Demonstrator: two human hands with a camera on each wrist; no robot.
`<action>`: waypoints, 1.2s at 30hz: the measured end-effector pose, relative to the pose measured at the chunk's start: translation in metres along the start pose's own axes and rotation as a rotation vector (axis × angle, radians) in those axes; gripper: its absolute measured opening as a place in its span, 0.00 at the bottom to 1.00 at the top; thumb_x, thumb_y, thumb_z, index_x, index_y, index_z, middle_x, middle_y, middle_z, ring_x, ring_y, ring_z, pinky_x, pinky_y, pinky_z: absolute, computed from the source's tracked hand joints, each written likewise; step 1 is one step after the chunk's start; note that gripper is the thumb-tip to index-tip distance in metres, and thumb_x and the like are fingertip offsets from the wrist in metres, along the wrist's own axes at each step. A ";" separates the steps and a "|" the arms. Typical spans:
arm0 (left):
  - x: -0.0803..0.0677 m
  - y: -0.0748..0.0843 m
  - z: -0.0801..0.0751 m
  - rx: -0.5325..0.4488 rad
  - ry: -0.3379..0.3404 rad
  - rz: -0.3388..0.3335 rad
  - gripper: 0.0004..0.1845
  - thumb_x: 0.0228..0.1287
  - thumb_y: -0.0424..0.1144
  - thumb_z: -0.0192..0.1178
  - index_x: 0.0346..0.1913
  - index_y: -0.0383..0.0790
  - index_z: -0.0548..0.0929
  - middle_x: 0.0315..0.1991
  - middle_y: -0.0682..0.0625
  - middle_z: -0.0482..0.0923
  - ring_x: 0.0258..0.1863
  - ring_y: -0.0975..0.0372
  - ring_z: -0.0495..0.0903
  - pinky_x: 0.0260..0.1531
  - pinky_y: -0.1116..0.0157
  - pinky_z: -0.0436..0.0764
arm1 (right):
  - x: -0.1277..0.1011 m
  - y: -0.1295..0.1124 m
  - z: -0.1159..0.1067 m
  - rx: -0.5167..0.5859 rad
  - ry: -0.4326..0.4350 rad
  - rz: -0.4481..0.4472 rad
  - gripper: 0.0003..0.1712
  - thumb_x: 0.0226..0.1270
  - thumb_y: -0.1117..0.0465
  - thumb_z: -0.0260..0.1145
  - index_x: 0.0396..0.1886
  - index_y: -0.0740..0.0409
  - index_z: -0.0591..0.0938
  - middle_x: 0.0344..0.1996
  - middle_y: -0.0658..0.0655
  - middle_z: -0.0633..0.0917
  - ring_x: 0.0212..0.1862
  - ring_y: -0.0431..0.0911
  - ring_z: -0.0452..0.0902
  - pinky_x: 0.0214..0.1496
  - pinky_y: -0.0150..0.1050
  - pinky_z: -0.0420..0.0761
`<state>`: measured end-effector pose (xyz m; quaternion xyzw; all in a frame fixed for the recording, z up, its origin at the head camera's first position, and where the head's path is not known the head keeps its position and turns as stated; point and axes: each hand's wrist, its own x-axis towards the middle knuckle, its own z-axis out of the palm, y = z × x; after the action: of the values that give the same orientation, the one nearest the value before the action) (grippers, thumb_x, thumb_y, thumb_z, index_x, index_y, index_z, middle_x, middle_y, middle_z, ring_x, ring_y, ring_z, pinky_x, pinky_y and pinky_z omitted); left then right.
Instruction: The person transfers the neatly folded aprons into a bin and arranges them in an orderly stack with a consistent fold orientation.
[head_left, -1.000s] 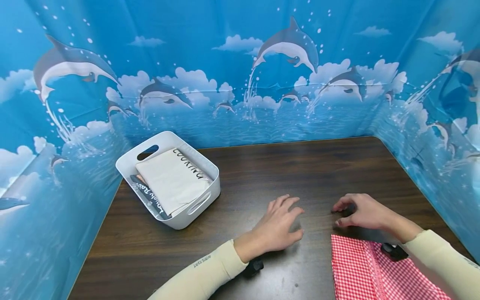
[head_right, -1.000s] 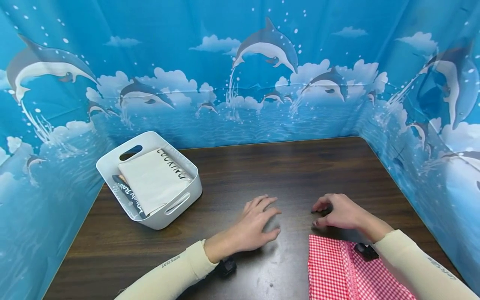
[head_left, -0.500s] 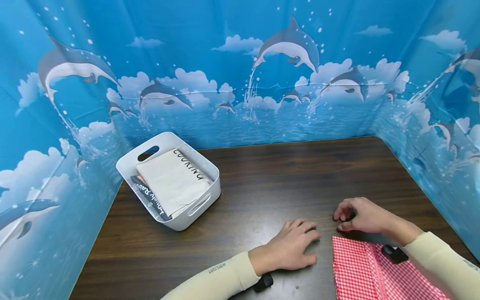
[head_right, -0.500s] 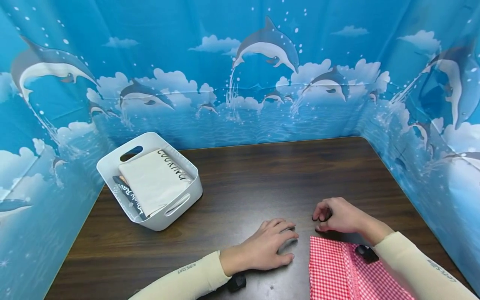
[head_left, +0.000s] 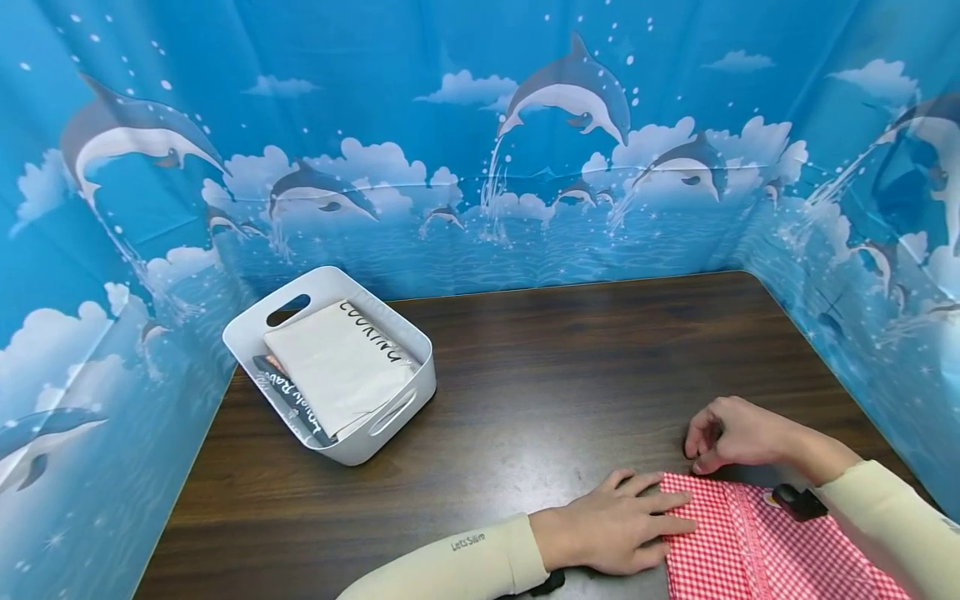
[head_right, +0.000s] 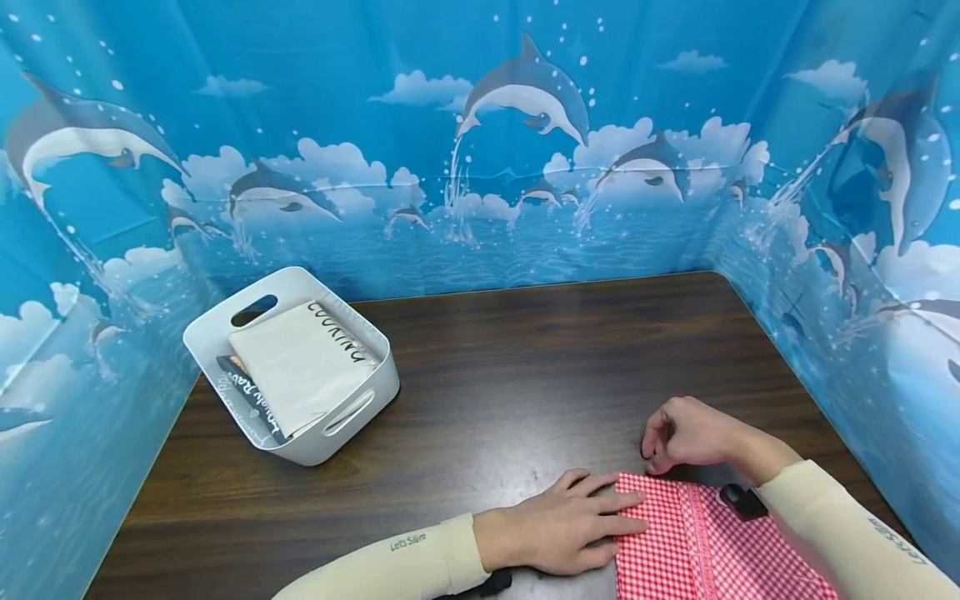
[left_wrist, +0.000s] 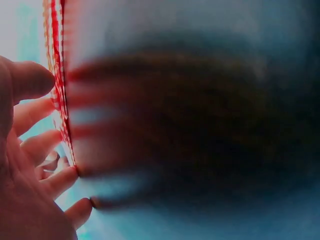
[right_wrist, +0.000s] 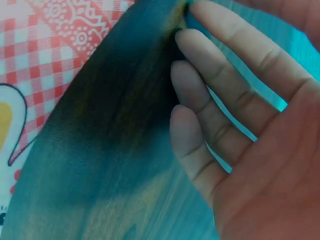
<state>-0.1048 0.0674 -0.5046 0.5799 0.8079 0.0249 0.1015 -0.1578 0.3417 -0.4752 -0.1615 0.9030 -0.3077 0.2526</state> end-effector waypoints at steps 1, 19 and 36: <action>0.000 0.000 0.000 0.007 -0.005 -0.001 0.26 0.87 0.56 0.44 0.82 0.69 0.66 0.87 0.66 0.55 0.86 0.62 0.53 0.80 0.59 0.62 | -0.001 0.000 0.000 0.002 -0.003 0.006 0.09 0.54 0.58 0.82 0.33 0.52 0.90 0.25 0.44 0.84 0.28 0.35 0.75 0.31 0.33 0.75; -0.029 -0.028 -0.006 0.050 0.084 -0.247 0.25 0.81 0.57 0.56 0.76 0.64 0.76 0.77 0.57 0.71 0.84 0.52 0.62 0.77 0.48 0.69 | 0.015 -0.007 0.001 -0.252 0.330 -0.014 0.13 0.61 0.54 0.81 0.42 0.54 0.91 0.41 0.54 0.87 0.42 0.49 0.80 0.44 0.47 0.83; -0.038 -0.036 -0.002 0.123 0.178 -0.325 0.19 0.77 0.56 0.62 0.64 0.59 0.84 0.50 0.54 0.74 0.65 0.57 0.72 0.68 0.52 0.73 | 0.028 -0.006 0.005 -0.347 0.426 0.157 0.27 0.61 0.52 0.80 0.55 0.63 0.88 0.62 0.79 0.79 0.65 0.76 0.71 0.58 0.76 0.78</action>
<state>-0.1274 0.0196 -0.5033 0.4423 0.8968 0.0101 -0.0033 -0.1775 0.3224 -0.4850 -0.0634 0.9846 -0.1552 0.0491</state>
